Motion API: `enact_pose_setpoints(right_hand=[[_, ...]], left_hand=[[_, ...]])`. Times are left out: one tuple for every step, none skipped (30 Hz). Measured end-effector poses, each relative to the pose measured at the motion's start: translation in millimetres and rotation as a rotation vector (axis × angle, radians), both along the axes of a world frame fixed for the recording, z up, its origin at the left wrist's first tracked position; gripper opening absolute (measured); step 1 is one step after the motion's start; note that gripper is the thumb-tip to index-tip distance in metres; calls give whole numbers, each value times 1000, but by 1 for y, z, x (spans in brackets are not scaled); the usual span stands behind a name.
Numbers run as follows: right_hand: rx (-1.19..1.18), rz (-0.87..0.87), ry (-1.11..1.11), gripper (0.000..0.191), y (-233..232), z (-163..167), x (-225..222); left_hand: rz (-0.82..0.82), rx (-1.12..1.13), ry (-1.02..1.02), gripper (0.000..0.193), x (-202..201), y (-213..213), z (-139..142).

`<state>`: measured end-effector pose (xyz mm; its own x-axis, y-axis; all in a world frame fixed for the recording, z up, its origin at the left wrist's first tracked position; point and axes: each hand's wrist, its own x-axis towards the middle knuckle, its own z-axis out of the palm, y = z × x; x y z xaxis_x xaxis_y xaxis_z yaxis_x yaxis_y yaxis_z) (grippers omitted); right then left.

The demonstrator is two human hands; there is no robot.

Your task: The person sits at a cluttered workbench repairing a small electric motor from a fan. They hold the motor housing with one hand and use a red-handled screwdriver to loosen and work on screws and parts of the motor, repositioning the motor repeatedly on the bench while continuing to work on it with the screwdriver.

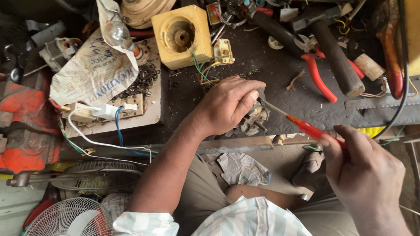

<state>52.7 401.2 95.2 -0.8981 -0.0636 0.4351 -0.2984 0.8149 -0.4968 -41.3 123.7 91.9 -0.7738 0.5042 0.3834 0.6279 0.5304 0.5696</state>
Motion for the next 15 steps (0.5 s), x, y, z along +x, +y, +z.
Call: enact_pose_setpoints(right_hand=[[27,-14,-26,17,2,0,0],[55,-28,-53,14,3,-1,0],[26,12,-27,13,4,-2,-1],[-4,53,0,11,4,-3,-2],[-35,95,28,10,4,-4,-2],[-36,99,27,11,4,-4,-2],[-38,101,27,13,4,-5,-2],[-40,104,27,14,4,-5,-2],[-25,123,48,16,4,-5,-2],[-11,141,70,19,4,-4,-1],[3,158,92,22,4,-4,-2],[-37,175,99,22,4,-3,-2],[-78,190,108,22,3,-3,-2],[-120,202,120,23,2,-3,-3],[-171,186,116,26,0,-3,-3]], left_hand=[[3,6,-1,27,0,0,0],[6,11,-3,27,0,0,-1],[1,12,-12,27,-1,-1,-2],[-2,12,-19,27,-1,-1,-2],[-4,12,-26,26,-2,-1,-3],[-5,11,-20,26,-3,-1,-4],[-9,10,-15,26,-3,-1,-4],[-11,9,-10,26,-4,-1,-5],[-10,8,-17,26,-4,0,-5],[-10,6,-23,26,-4,0,-5],[-10,4,-30,26,-4,0,-4],[-8,1,-31,26,-4,1,-4],[-8,-2,-32,26,-3,1,-3],[-11,-7,-30,26,-3,1,-2],[-10,-11,-32,26,-3,1,-2]])
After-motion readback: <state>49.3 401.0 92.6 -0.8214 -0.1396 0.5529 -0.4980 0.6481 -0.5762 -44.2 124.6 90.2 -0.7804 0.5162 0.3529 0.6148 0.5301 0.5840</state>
